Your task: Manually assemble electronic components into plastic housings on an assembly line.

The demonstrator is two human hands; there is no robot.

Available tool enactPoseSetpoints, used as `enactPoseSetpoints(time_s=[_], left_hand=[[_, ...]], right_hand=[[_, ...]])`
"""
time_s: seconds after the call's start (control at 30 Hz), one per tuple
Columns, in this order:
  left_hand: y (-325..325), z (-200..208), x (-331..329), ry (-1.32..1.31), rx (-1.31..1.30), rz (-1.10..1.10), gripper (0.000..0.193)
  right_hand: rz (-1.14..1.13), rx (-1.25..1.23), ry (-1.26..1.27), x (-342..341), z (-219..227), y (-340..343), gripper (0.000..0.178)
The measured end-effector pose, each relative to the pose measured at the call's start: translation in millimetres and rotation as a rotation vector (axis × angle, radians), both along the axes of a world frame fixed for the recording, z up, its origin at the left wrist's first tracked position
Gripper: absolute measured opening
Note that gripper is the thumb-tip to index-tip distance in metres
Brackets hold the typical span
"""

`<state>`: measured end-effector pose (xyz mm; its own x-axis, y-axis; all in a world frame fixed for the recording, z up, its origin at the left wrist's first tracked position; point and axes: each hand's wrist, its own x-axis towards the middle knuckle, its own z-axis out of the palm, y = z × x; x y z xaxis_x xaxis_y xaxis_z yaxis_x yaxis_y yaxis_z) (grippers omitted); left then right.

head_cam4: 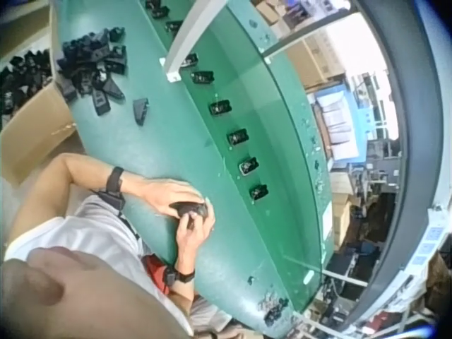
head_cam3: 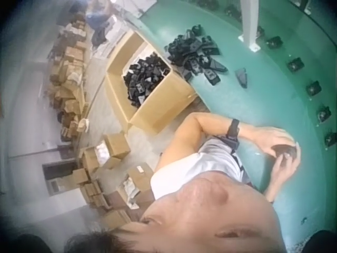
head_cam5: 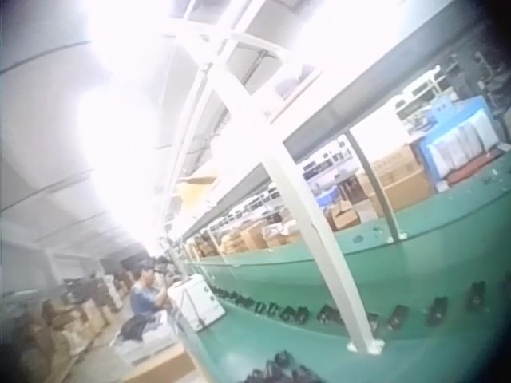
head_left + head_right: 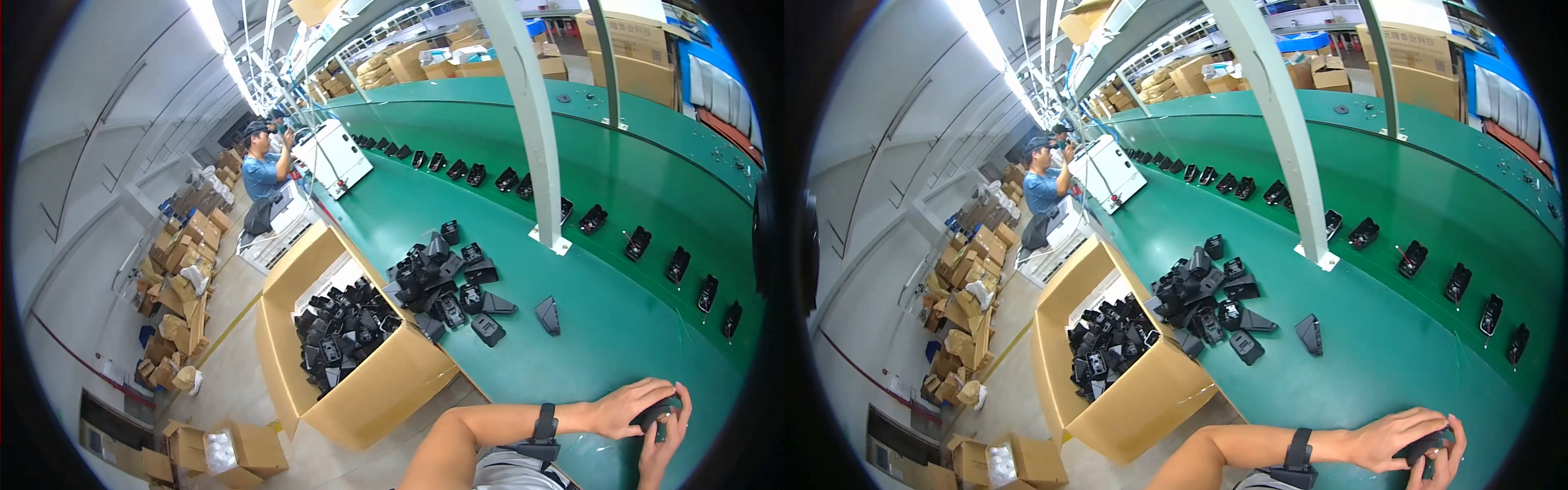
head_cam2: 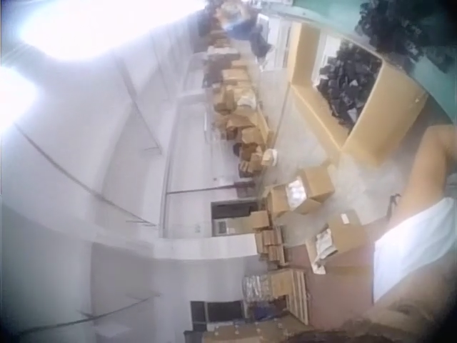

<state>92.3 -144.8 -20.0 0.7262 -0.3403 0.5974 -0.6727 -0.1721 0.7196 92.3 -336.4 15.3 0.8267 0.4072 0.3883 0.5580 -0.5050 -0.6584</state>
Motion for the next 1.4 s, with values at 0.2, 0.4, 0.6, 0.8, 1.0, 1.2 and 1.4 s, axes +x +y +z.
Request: enactPoseSetpoints(time_s=[0.2,0.4,0.6,0.8,1.0,1.2,1.4], left_hand=[[4.2,2.1,-1.5,0.047,0.0,-0.02,0.089],[6.1,7.2,2.6,-0.05,-0.066,0.051,0.096],[2.9,-2.8,6.2,0.028,-0.099,0.049,0.098],[-1.0,-6.8,5.7,0.016,-0.123,0.085,0.102],[4.4,2.6,0.2,0.096,-0.023,0.112,0.105],[43.7,48.1,6.1,0.04,0.032,0.165,0.092],[137.5,199.8,-73.6,-0.307,-0.004,0.673,0.057]], right_hand=[[0.043,0.131,0.165,3.6,5.0,1.6,0.021],[0.192,0.088,0.25,5.4,-0.2,-5.8,0.025],[0.383,-1.462,-0.635,6.3,7.8,-11.0,0.033],[0.36,-2.067,-0.958,12.9,7.9,-21.1,0.036],[0.313,-2.237,-1.092,5.3,-21.6,-23.7,0.037],[0.207,-2.088,-1.054,12.0,-12.9,-24.5,0.036],[0.111,-2.171,-1.0,23.3,9.1,-37.1,0.037]])
